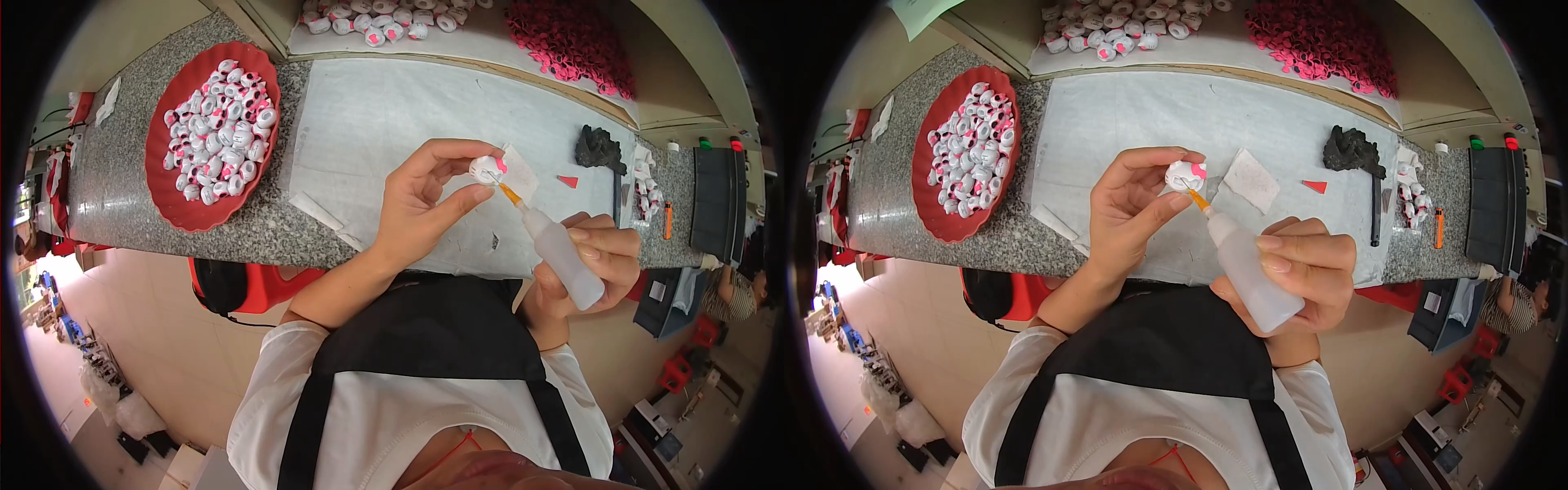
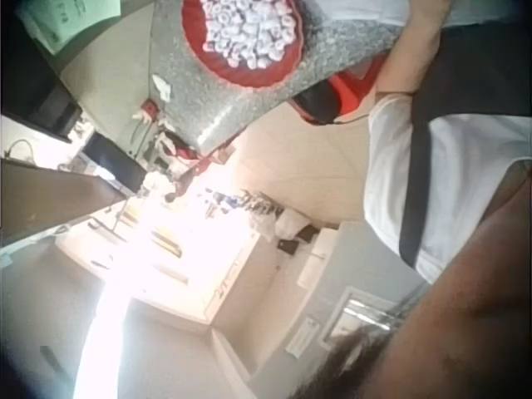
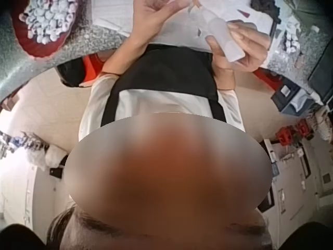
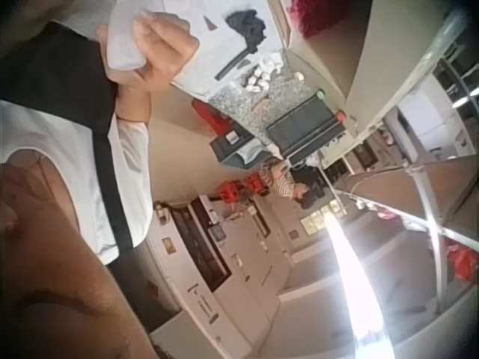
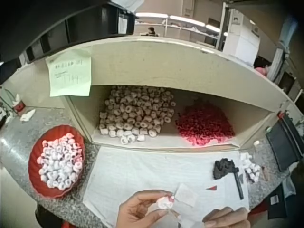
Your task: Assembling small toy components by applying glue from a bottle and joining parts.
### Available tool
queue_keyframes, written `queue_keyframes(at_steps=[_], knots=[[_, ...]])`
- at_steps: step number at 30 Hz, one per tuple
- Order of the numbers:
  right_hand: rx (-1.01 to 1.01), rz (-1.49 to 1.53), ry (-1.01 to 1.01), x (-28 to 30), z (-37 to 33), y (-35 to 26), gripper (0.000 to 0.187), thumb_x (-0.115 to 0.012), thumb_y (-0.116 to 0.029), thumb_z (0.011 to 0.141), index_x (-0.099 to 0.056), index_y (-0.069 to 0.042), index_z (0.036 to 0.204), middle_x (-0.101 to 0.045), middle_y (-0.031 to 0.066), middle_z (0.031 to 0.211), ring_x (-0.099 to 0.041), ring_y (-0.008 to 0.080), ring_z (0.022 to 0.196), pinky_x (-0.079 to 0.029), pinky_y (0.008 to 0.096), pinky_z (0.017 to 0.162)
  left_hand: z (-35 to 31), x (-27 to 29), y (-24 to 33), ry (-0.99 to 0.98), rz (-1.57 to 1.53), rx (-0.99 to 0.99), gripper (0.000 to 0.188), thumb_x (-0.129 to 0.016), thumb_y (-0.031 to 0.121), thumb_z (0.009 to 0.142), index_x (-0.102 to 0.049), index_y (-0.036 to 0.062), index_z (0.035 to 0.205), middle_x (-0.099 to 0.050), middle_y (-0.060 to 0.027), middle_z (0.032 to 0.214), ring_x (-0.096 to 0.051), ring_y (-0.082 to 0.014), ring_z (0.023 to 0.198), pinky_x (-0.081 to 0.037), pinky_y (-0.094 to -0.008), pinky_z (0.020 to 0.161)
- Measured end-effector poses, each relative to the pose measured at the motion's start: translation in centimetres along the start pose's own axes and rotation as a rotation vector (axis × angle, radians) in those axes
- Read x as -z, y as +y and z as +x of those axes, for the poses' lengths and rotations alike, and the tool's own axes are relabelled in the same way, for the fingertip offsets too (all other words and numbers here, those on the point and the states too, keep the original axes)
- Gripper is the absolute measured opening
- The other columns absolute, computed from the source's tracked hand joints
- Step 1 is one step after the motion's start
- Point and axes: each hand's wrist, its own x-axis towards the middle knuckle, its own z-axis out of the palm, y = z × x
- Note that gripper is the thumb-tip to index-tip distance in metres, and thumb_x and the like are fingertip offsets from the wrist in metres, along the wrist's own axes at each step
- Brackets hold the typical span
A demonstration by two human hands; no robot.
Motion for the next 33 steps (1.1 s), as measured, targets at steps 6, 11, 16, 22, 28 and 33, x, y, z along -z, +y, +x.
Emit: queue_keyframes(at_steps=[6,11,16,22,28,33], knots=[[0.035,-0.052,-0.04,-0.4,0.2,0.1,0.036,-0.07,-0.013,0.059,-0.044,-0.003,0.083,-0.045,0.0097,0.076,-0.044,0.013,0.051,-0.04,0.0221,0.043,-0.1,0.0,-0.1,-0.009,0.156,-0.079,0.031,-0.051,-0.009,0.069,-0.044,-0.0027,0.098,-0.048,-0.0152,0.1,-0.046,-0.0202,0.096,-0.036,-0.031,0.083],[0.028,-0.069,-0.038,-0.1,0.2,-0.1,0.036,-0.07,-0.013,0.059,-0.044,-0.003,0.082,-0.045,0.0093,0.075,-0.044,0.0127,0.051,-0.039,0.0216,0.043,-0.2,-0.2,-0.1,0.027,0.152,-0.069,0.031,-0.051,-0.009,0.069,-0.044,-0.0024,0.098,-0.048,-0.015,0.1,-0.046,-0.0202,0.097,-0.036,-0.0313,0.084],[-0.008,-0.028,-0.009,0.5,-0.1,0.0,0.043,-0.074,-0.006,0.051,-0.048,-0.003,0.085,-0.046,0.0088,0.078,-0.047,0.0139,0.056,-0.041,0.0226,0.049,-0.1,-0.3,-0.3,0.036,0.138,-0.085,0.03,-0.052,-0.007,0.07,-0.045,-0.0016,0.099,-0.049,-0.0127,0.1,-0.047,-0.0177,0.095,-0.037,-0.0288,0.082],[-0.168,-0.045,-0.001,2.6,1.5,2.5,0.029,-0.054,0.006,0.058,-0.036,-0.001,0.08,-0.045,0.0158,0.078,-0.049,0.017,0.056,-0.044,0.0261,0.046,0.2,-0.1,0.4,0.127,-0.026,0.016,0.033,-0.052,-0.007,0.07,-0.043,-0.0006,0.101,-0.049,-0.0138,0.101,-0.048,-0.0162,0.091,-0.037,-0.0266,0.08],[-0.67,0.051,-0.184,3.4,5.3,8.9,0.024,-0.051,0.005,0.067,-0.04,-0.001,0.088,-0.046,0.0085,0.081,-0.052,0.0151,0.072,-0.047,0.0253,0.055,0.4,0.0,0.5,0.139,-0.042,0.016,0.033,-0.052,-0.006,0.07,-0.042,-0.0003,0.102,-0.048,-0.0135,0.102,-0.047,-0.015,0.093,-0.036,-0.0245,0.081],[-0.197,-0.682,-0.298,2.9,7.0,17.0,0.014,-0.055,-0.006,0.067,-0.049,-0.002,0.078,-0.052,0.0105,0.073,-0.053,0.0231,0.073,-0.043,0.0301,0.061,0.1,-0.3,0.2,0.212,-0.019,0.022,0.034,-0.052,-0.006,0.069,-0.042,-0.0006,0.1,-0.047,-0.0142,0.102,-0.046,-0.0165,0.093,-0.036,-0.0255,0.08]])
